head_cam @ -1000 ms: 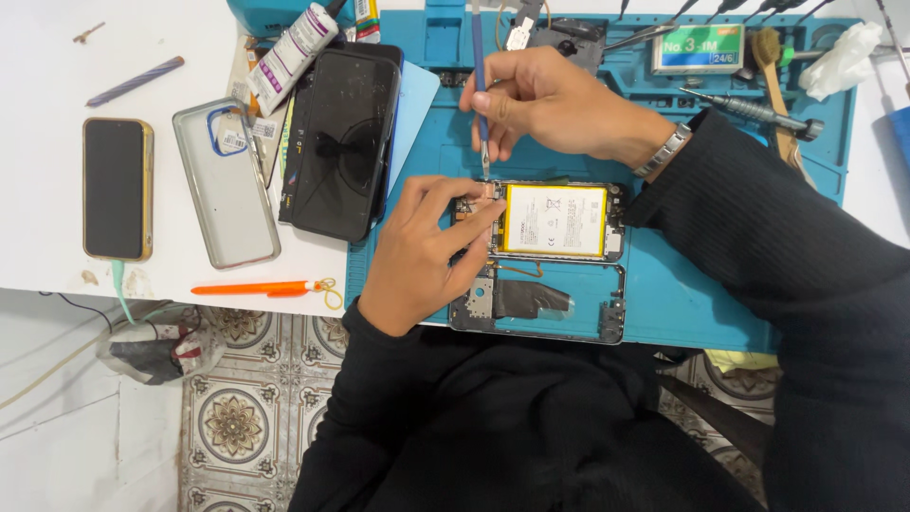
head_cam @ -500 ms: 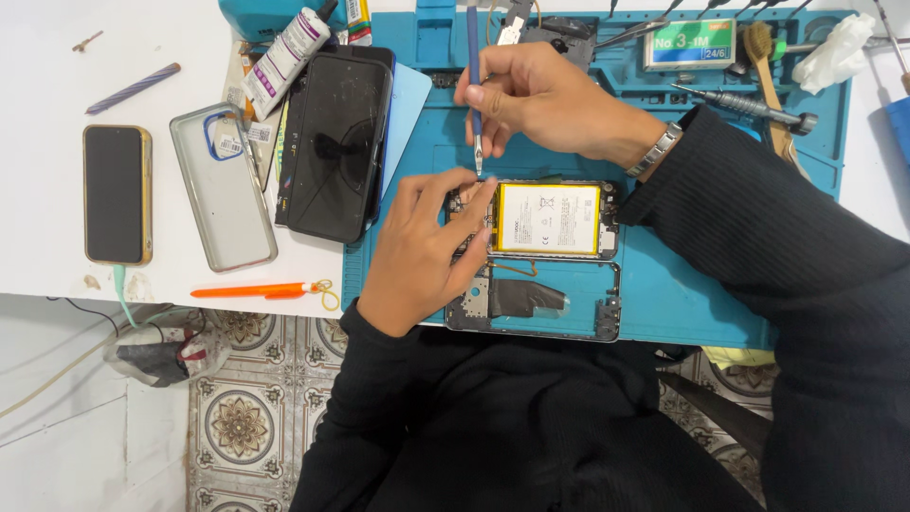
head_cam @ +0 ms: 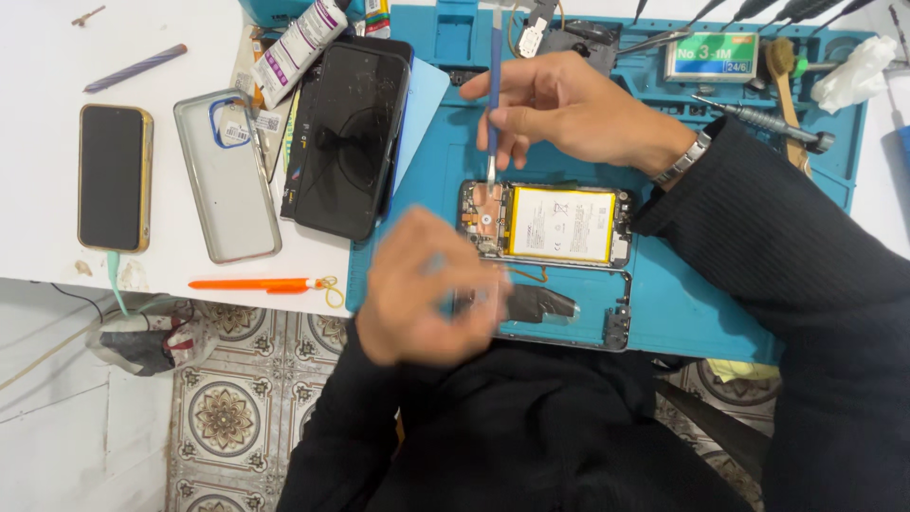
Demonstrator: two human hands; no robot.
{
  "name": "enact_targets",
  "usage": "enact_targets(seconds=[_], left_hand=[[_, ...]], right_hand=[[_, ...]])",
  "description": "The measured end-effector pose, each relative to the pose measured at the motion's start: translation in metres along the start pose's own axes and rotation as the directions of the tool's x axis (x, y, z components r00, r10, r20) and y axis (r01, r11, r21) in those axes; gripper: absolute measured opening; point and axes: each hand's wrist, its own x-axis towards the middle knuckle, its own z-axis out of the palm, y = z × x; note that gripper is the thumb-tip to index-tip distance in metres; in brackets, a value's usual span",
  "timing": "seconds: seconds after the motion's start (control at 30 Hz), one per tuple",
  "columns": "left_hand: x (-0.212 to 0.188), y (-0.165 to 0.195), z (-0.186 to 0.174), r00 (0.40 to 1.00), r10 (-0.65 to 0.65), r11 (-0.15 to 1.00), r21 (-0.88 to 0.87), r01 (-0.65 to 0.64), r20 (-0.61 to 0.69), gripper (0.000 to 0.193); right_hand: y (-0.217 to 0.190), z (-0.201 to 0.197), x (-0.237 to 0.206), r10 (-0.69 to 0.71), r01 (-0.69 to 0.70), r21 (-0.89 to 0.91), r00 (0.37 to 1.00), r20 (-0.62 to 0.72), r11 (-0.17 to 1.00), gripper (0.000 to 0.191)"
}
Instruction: The person repairs a disassembled smartphone on a blue repair mat. They use a pry tool to lift and remove the battery from the phone body, set the battery aside, then hold the empty frame and scrape residual adhesive from its inner surface with a tool, turning the frame over to work on different edges.
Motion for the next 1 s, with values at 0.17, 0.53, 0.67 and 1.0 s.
enact_targets(seconds=[0.17,0.53,0.67,1.0], left_hand=[[0.003,0.092,0.009,0.959,-0.277,0.702,-0.694,0.16,-0.06,0.036],[-0.042,0.045,0.09,0.911,-0.147,-0.026,-0.922,0.385,0.385,0.028],[-0.064,0.051,0.13,0.835,-0.255,-0.292,-0.862,0.414,0.487,0.026],[-0.014,0.142,0.075,0.47,-0.683,0.469,-0.157,0.869,0.559,0.024]], right_hand=[[-0.004,-0.001,-0.002,0.023,-0.023,-0.004,1.0,0.001,1.0,0.037],[-0.004,0.0,-0.004,0.014,-0.013,-0.059,1.0,0.016,0.998,0.035],[-0.004,-0.002,-0.007,0.03,-0.029,-0.029,1.0,0.009,0.999,0.035],[-0.004,-0.002,-0.007,0.038,-0.037,-0.026,0.999,0.016,0.999,0.034]])
